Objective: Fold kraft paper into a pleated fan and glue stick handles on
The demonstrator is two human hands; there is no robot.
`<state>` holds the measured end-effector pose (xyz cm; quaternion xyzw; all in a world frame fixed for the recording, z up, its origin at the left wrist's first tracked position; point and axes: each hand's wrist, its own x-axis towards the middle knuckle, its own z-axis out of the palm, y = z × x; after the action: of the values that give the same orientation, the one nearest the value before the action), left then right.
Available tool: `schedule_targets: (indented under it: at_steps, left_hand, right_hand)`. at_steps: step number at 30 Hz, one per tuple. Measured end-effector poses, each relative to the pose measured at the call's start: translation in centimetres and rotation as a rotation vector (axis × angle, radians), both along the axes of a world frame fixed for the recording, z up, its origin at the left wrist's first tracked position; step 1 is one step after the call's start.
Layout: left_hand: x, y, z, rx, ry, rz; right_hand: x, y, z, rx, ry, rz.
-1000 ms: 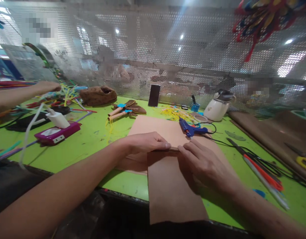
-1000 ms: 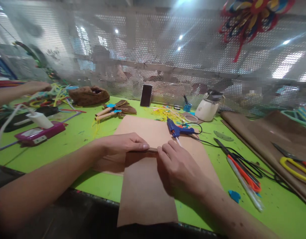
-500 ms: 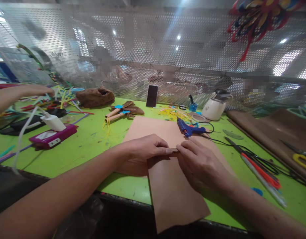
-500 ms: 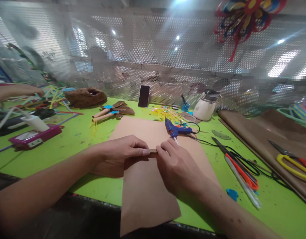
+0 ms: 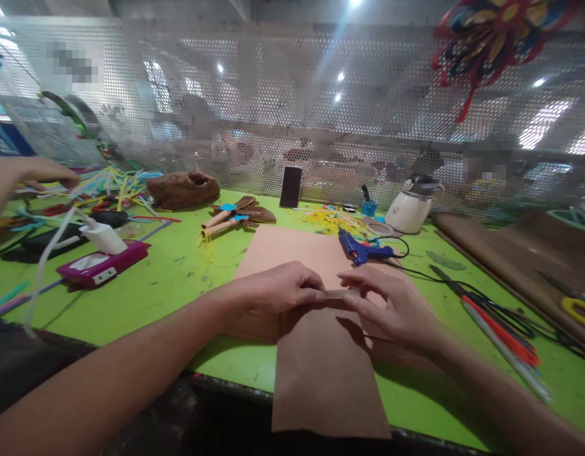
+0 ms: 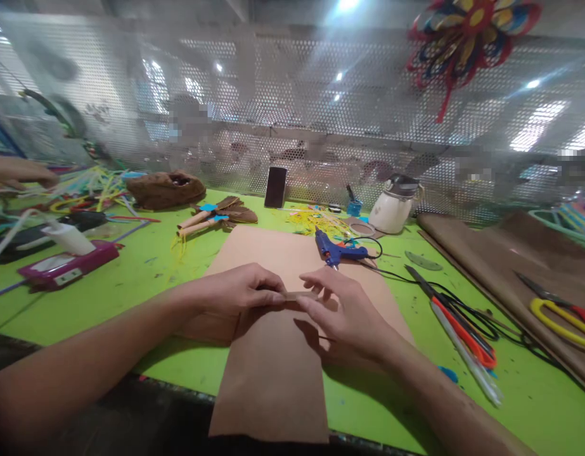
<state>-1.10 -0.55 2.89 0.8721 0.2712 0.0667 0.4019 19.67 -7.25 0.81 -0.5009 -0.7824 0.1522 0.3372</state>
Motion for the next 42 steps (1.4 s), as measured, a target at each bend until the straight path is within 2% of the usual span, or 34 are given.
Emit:
schedule_targets:
  at_steps: [5,7,15,20,25,28,32,35,38,42]
  left_hand:
    - [0.1,-0.4,0.4,0.155,0.003,-0.031]
    - [0.1,-0.7,0.4,0.198,0.007,-0.03]
    - [0.0,-1.4,1.3,0.2,0.029,-0.039]
    - [-0.4,-0.6,1.3,0.155,0.063,-0.038]
    - [-0.5,-0.1,0.8,0.14,0.088,-0.078]
    - [-0.4,0.1,0.6,0.142,0.089,-0.084]
    - [-0.5,0.4,0.6,0.089,0.048,-0.102]
    - [-0.5,0.5,0.7,0.019,0.043,-0.12]
    - [-0.3,0.2,0.7,-0.006,0.045,-0.131]
    - [0.1,-0.6,0.7,0.035,0.102,-0.128]
  right_hand:
    - [-0.4,-0.1,0.5,-0.422,0.171,0.07]
    - [-0.4,-0.2,0.2,-0.527,0.264,0.071]
    - [-0.2,-0.2,-0.4,-0.55,0.319,0.065]
    - [0.1,0.2,-1.2,-0.701,0.536,0.14]
    - [-0.1,-0.1,-2.1,-0.842,0.848,0.178]
    - [-0.1,-0.2,-2.4,-0.882,0.921,0.202]
    - [0.2,0.3,-1.8,-0.822,0.759,0.195]
    - [0.6,0.6,-0.8,-0.638,0.454,0.15]
    - [0.6,0.5,0.1,-0.49,0.184,0.169]
    - [0.0,-0.1,0.4,-0.483,0.096,0.23]
